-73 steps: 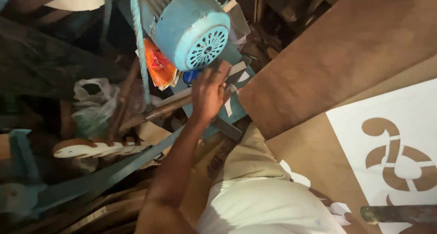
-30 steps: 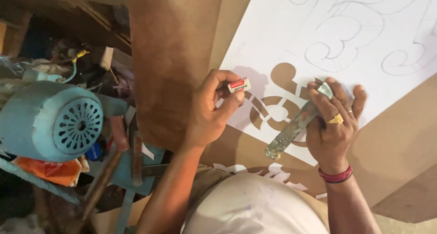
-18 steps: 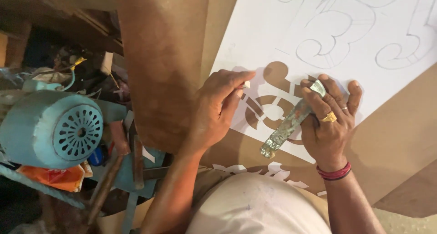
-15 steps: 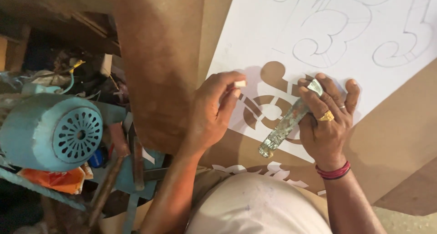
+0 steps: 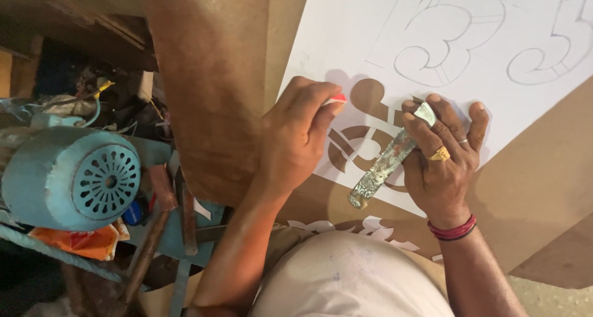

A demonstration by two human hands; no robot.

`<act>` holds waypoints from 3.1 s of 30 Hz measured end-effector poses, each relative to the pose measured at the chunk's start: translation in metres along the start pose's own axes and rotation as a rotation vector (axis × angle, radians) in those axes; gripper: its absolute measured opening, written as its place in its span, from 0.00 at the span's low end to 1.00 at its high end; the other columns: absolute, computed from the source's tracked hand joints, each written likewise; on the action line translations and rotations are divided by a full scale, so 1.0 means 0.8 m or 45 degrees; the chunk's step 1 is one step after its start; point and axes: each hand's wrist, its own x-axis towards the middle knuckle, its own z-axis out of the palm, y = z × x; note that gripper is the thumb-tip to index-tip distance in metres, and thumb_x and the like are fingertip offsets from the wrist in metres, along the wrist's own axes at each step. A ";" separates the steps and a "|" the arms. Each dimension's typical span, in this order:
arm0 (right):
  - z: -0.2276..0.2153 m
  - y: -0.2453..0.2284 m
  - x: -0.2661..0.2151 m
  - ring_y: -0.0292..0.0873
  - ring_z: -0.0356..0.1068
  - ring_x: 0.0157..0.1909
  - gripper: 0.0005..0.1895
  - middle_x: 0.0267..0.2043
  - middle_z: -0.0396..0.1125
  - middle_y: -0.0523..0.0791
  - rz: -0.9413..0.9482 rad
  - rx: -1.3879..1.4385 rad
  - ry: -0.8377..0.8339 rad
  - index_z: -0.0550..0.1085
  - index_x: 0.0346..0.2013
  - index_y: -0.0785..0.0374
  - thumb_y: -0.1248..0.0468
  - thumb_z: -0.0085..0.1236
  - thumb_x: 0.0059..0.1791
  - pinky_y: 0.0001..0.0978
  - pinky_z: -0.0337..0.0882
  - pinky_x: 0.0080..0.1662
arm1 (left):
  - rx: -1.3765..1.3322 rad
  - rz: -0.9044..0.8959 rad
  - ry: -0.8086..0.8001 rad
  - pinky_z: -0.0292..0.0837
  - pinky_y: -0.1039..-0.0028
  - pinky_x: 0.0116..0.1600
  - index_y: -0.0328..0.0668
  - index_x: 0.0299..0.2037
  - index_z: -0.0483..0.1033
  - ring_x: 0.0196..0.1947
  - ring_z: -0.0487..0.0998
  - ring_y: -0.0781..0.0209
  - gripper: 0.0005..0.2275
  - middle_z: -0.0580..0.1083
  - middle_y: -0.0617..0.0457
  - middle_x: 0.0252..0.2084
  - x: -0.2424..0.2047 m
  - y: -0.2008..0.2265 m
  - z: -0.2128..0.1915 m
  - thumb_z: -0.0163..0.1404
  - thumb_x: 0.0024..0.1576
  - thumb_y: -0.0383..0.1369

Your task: Using a craft knife to cut out characters and shapes from a white stencil sheet on a brown board.

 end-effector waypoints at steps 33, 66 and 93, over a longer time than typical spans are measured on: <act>0.000 0.002 0.001 0.49 0.66 0.73 0.21 0.60 0.74 0.45 0.007 -0.011 -0.003 0.74 0.54 0.60 0.77 0.53 0.47 0.55 0.44 0.78 | 0.340 0.230 -0.063 0.72 0.69 0.37 0.36 0.49 0.71 0.33 0.77 0.57 0.06 0.72 0.49 0.37 0.025 -0.013 0.019 0.55 0.66 0.25; -0.003 -0.003 0.007 0.49 0.67 0.70 0.20 0.59 0.74 0.45 -0.025 -0.001 0.054 0.74 0.54 0.59 0.76 0.59 0.48 0.55 0.46 0.75 | 0.356 0.346 -0.130 0.73 0.65 0.40 0.38 0.49 0.70 0.35 0.76 0.54 0.06 0.72 0.51 0.38 0.030 0.008 0.048 0.53 0.66 0.26; 0.000 -0.002 0.003 0.49 0.67 0.71 0.19 0.59 0.74 0.45 0.003 -0.010 0.028 0.75 0.53 0.59 0.76 0.57 0.48 0.54 0.44 0.77 | 0.214 0.253 -0.053 0.76 0.70 0.41 0.39 0.50 0.71 0.39 0.80 0.58 0.04 0.74 0.51 0.41 0.036 -0.011 0.009 0.51 0.68 0.25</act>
